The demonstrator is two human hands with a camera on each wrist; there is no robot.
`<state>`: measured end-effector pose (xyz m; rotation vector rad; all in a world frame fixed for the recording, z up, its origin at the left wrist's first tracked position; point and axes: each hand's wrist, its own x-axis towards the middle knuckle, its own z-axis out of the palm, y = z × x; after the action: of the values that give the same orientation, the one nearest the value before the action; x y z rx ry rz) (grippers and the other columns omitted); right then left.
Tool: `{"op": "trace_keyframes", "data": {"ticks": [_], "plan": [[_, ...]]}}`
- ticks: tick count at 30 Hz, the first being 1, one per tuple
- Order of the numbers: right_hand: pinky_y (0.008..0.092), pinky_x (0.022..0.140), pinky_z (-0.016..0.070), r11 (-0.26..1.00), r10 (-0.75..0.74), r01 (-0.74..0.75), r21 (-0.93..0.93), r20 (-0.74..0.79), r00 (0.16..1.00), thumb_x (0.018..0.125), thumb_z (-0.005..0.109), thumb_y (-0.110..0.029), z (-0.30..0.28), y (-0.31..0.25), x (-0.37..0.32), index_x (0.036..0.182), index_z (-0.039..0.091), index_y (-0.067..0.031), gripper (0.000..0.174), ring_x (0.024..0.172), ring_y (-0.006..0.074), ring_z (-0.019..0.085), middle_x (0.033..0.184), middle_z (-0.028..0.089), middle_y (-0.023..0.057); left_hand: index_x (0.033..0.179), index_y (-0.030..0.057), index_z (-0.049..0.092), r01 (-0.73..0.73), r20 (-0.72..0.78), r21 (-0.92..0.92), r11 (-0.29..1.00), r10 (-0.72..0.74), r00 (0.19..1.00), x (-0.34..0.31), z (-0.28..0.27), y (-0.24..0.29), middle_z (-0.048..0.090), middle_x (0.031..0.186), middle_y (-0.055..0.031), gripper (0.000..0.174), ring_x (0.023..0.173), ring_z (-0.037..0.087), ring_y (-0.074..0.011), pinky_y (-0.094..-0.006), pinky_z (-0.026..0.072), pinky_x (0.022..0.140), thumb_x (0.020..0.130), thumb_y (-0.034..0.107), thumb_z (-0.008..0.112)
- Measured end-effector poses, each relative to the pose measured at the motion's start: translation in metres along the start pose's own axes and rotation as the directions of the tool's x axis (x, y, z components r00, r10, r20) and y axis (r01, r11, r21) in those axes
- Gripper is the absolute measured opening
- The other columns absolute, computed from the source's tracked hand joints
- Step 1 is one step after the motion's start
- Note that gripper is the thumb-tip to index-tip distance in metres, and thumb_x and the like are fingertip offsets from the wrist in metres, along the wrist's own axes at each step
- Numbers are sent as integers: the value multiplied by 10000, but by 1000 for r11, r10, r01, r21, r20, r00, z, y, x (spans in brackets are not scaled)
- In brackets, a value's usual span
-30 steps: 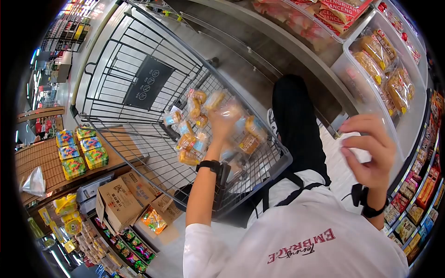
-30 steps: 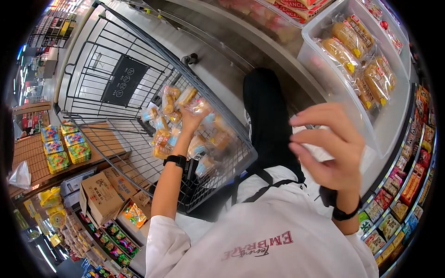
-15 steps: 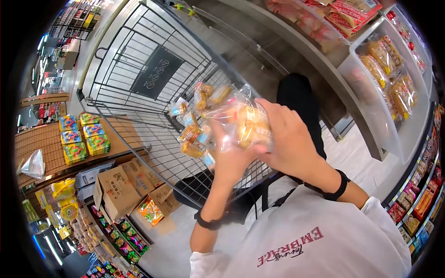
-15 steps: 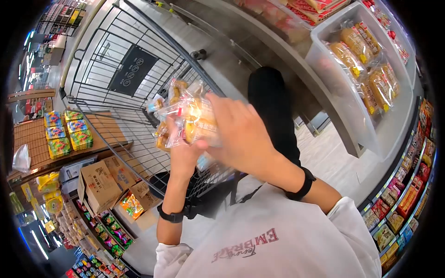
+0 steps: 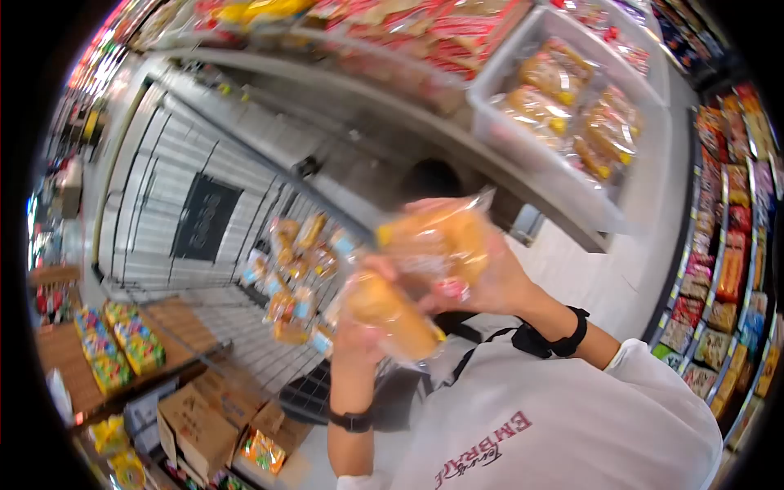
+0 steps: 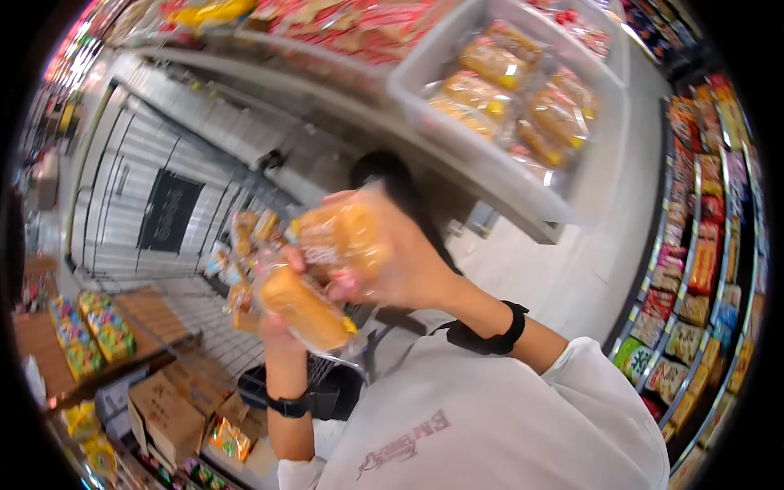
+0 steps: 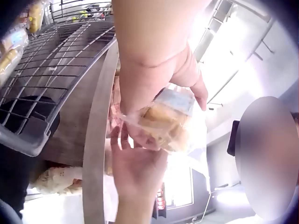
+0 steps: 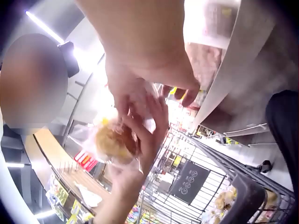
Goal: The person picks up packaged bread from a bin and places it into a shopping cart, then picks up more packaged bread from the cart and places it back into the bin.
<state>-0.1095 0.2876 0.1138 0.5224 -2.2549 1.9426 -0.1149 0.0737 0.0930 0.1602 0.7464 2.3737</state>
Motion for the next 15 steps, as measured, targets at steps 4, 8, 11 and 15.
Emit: {"op": "trace_keyframes", "data": {"ticks": [4,8,11,15], "plan": [[356,982,441,977,93,-91,192,0,996,610,918,-191,-43,-33,-7,1464,285,-62,1071,1184,213,533,1432,414,119,1205,75,401,33,16,192,981,-36,999,13,12,6,508,1270,-223,711,1068,620,-357,-441,596,787,696,284,851],[327,918,493,937,223,-177,302,-124,967,695,855,-77,-58,-45,-11,1452,287,-46,947,1101,204,593,1398,438,170,1255,35,415,35,-24,275,961,-30,999,17,24,2,489,1295,-212,759,1099,606,-354,-431,607,762,691,291,855],[326,899,521,840,374,-147,522,-362,854,772,789,-44,-55,-43,-18,1377,357,-14,744,1082,222,617,1294,517,188,1248,11,423,-16,54,419,908,-7,998,17,37,-5,492,1288,-191,767,1095,604,-325,-446,596,794,683,292,860],[339,880,540,630,563,70,773,-517,644,885,693,-79,-38,-40,-21,1208,488,-13,388,1027,220,650,1128,626,166,1116,-11,640,-193,137,861,470,152,979,19,68,-12,554,1194,-132,635,1128,586,-238,-353,531,915,554,158,883]]}}
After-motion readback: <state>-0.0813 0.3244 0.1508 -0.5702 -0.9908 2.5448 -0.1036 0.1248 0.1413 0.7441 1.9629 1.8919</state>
